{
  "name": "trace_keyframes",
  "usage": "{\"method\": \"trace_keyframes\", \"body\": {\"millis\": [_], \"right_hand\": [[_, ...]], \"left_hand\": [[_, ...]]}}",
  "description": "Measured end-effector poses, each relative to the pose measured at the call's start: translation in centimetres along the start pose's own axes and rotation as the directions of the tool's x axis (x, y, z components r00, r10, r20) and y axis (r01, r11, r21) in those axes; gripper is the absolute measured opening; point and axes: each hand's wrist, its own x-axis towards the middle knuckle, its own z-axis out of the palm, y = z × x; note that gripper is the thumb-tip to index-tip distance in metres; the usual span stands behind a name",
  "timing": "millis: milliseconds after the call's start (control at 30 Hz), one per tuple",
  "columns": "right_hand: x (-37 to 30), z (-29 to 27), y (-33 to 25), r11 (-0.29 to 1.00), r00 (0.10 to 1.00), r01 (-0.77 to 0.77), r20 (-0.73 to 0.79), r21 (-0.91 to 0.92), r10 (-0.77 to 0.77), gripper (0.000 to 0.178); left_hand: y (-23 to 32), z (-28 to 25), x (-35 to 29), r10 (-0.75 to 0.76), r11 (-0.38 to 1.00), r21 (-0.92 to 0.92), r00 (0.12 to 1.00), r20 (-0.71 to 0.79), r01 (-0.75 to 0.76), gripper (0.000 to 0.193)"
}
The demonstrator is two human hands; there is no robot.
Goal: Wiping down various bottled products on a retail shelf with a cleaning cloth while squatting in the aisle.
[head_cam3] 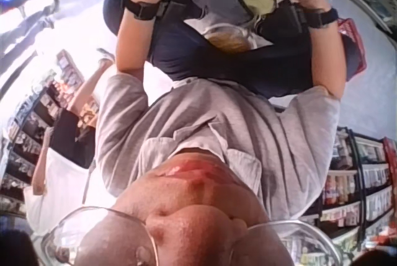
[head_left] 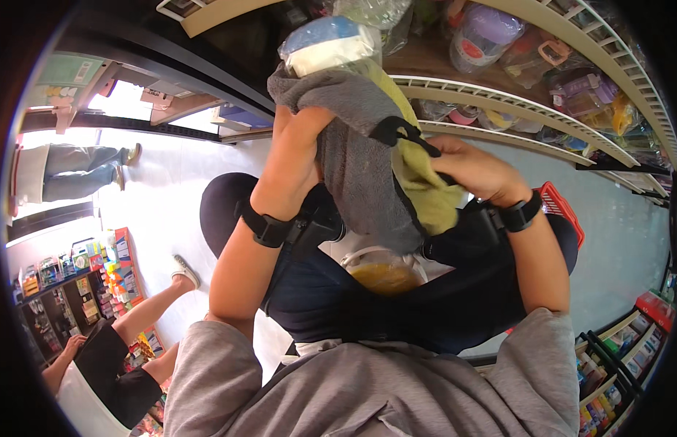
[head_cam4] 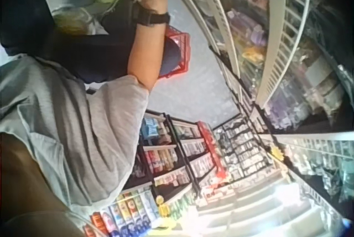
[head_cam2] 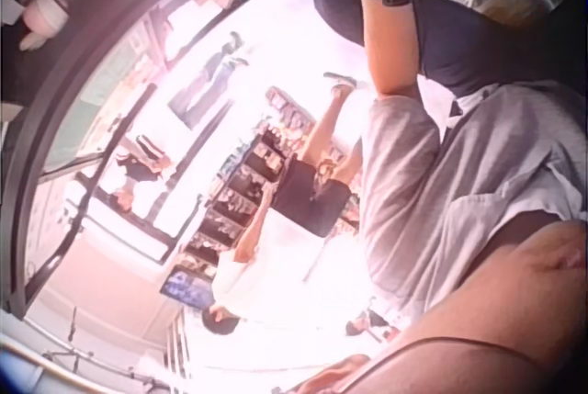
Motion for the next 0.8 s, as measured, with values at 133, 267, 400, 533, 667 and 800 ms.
{"method": "trace_keyframes", "body": {"millis": [133,267,400,533,667,800], "right_hand": [[-2.4,-1.5,-1.9,0.934,0.954,-0.17,-0.29,-0.314,0.076,0.055],[-3.0,-2.0,-3.1,0.926,0.97,-0.081,-0.242,-0.368,-0.011,0.059],[-3.3,-3.0,-6.0,0.506,0.951,-0.227,-0.078,-0.832,0.298,0.044],[-3.9,-4.7,-4.6,0.761,0.981,0.112,0.192,-0.638,0.017,0.038],[-3.7,-0.8,-2.9,0.867,0.873,0.482,-0.148,0.123,-0.464,0.041],[-0.4,2.2,-2.9,0.713,0.729,0.66,-0.026,-0.237,-0.684,0.039]], "left_hand": [[0.5,0.2,0.2,0.081,0.993,0.09,0.997,0.016,-0.082,0.035],[0.6,0.7,0.8,0.029,0.997,0.072,0.996,-0.084,-0.023,0.032],[1.0,0.1,1.0,0.144,0.984,0.119,0.985,-0.093,-0.132,0.029],[0.9,-0.4,1.3,0.207,0.968,0.169,0.972,-0.109,-0.187,0.031],[-0.5,0.9,1.1,0.254,0.958,0.166,0.96,-0.12,-0.233,0.032],[-1.2,1.5,0.4,0.141,0.983,0.128,0.987,-0.073,-0.131,0.031]]}}
